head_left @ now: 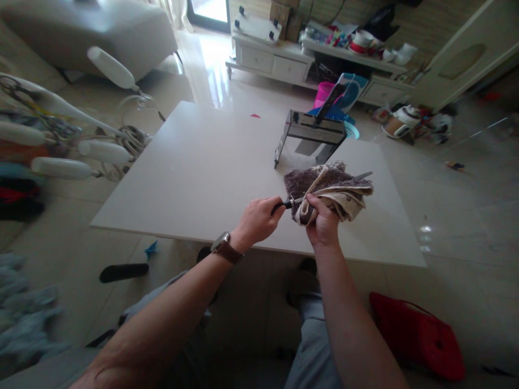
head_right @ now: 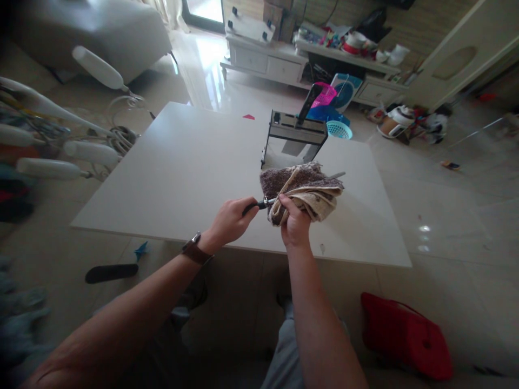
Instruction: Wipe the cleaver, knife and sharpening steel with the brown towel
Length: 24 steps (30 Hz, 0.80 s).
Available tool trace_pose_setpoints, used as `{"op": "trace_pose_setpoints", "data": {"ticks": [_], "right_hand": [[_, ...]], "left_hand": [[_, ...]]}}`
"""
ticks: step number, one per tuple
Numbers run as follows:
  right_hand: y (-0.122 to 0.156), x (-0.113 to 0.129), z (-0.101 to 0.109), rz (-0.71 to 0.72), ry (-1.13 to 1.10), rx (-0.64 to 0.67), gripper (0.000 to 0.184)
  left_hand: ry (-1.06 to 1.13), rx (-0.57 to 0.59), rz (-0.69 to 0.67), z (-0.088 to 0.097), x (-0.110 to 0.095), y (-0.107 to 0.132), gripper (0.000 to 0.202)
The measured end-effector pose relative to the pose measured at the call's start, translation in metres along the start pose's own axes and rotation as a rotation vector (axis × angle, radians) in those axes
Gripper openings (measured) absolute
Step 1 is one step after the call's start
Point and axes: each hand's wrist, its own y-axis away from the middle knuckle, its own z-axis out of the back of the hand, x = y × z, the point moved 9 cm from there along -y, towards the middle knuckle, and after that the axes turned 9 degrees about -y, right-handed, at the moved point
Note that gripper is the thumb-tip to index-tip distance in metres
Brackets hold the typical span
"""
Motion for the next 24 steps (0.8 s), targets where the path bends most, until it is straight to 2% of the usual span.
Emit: {"op": "trace_pose_setpoints", "data": {"ticks": [5,9,24], "right_hand": [[0.0060,-0.0049,-0.0086,-0.046,0.005,0.040,0.028],[0.0070,-0.0068,-0.0069,-0.075,-0.026,0.020,0.029],[0.0070,-0.0084,-0.0093,-0.068,-0.004,0.032,0.028]], "left_hand": [[0.049,-0.011,0.010,-0.0012,-0.0041,0.0001,0.024],[0.054,-0.011,0.011,-0.0011,-0.0038,0.0006,0.024],[0.058,-0.005,0.025,0.0000,-0.0032,0.0012,0.025]]}}
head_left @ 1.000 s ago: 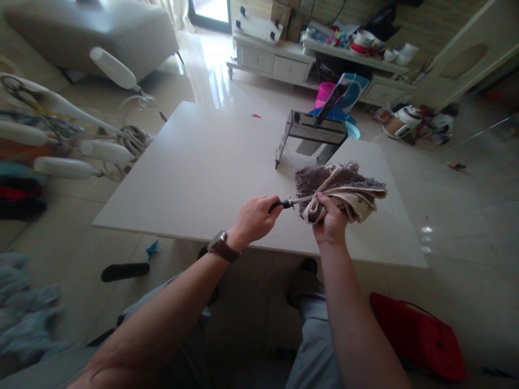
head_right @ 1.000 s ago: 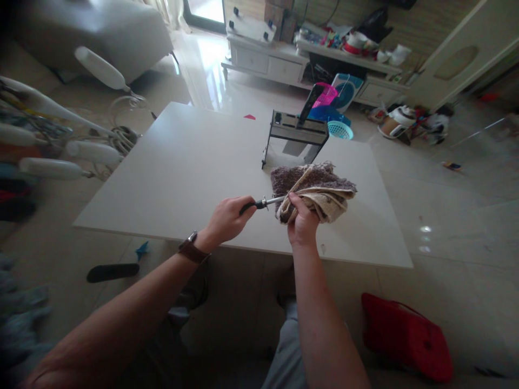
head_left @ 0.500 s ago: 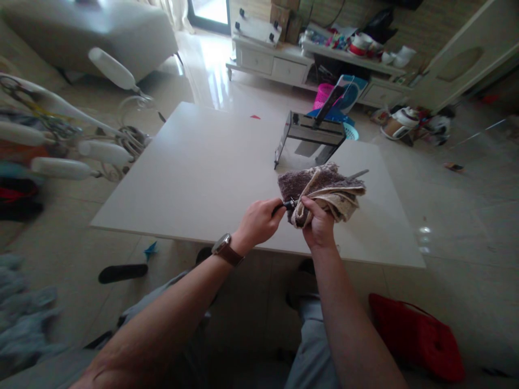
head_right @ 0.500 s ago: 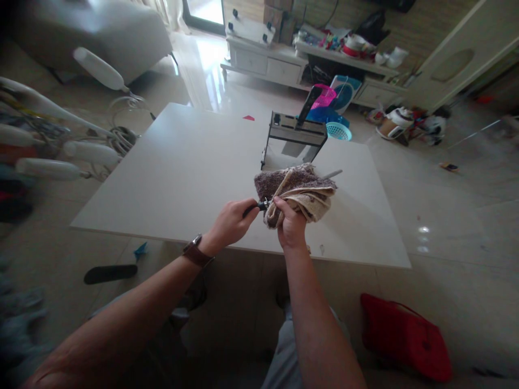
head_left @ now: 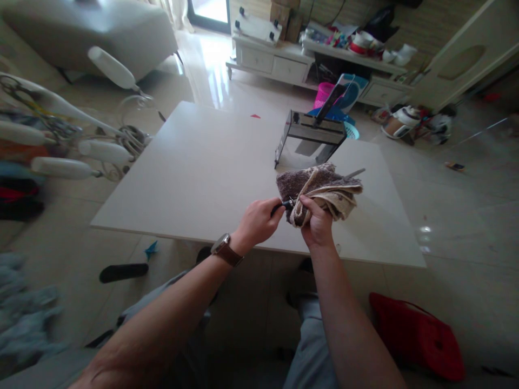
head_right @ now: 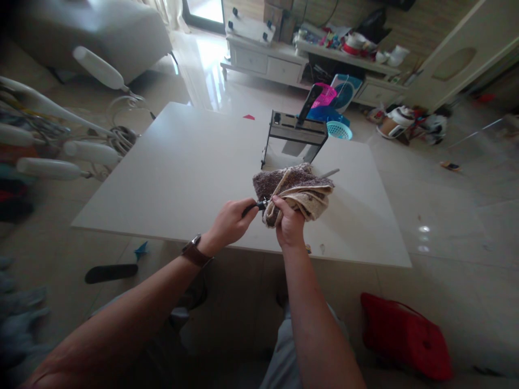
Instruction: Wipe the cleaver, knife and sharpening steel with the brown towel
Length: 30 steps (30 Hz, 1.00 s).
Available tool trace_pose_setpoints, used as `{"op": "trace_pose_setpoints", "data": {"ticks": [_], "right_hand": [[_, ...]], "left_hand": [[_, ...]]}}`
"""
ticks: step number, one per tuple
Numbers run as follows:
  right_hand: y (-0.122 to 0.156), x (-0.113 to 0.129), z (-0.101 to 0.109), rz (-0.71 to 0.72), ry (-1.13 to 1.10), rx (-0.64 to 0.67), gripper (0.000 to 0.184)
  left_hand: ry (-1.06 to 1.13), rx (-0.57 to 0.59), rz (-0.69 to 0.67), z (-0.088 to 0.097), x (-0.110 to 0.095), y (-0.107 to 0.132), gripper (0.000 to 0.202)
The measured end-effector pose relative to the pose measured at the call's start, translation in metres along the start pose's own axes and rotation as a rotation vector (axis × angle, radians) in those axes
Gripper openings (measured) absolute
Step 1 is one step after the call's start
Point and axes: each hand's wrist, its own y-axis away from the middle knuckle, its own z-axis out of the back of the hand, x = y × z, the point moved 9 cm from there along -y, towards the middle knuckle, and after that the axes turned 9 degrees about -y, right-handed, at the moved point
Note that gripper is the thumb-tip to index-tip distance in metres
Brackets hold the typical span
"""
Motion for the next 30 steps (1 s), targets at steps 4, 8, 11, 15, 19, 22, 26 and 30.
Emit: {"op": "trace_pose_setpoints", "data": {"ticks": [4,8,11,15,19,22,26,30], "right_hand": [[0.0004,-0.0004,0.0000,-0.006,-0.006,-0.003,0.028],[-0.0001,-0.0015,0.0006,-0.019,-0.022,-0.008,0.030],[-0.0011,-0.0018,0.0006,-0.017,-0.010,0.004,0.029],[-0.0019,-0.0026,0.0006,-0.021,0.005,0.024,0.028],[-0.0018,-0.0028,0.0006,-0.025,0.009,0.030,0.028],[-0.0015,-0.0021,0.0006,-0.020,0.005,0.019,0.029],[0.0000,-0.0019,0.0002,-0.034,-0.039,-0.009,0.030],[0.0040,-0.0008,-0.0032,-0.072,-0.072,-0.014,0.030]], "left_hand": [[-0.004,-0.003,0.004,0.0002,0.0007,0.0005,0.025],[0.006,-0.006,0.001,-0.0005,0.0006,0.0008,0.025],[-0.004,-0.003,0.002,-0.0009,0.0002,0.0005,0.025],[-0.007,0.011,0.006,-0.0011,-0.0004,0.0003,0.025],[-0.005,0.006,0.007,-0.0007,-0.0002,0.0003,0.025],[-0.006,0.004,0.002,-0.0015,-0.0002,0.0001,0.025],[0.004,0.007,0.004,-0.0021,-0.0004,0.0004,0.024],[0.000,-0.003,-0.009,0.0018,-0.0031,0.0036,0.024]]}}
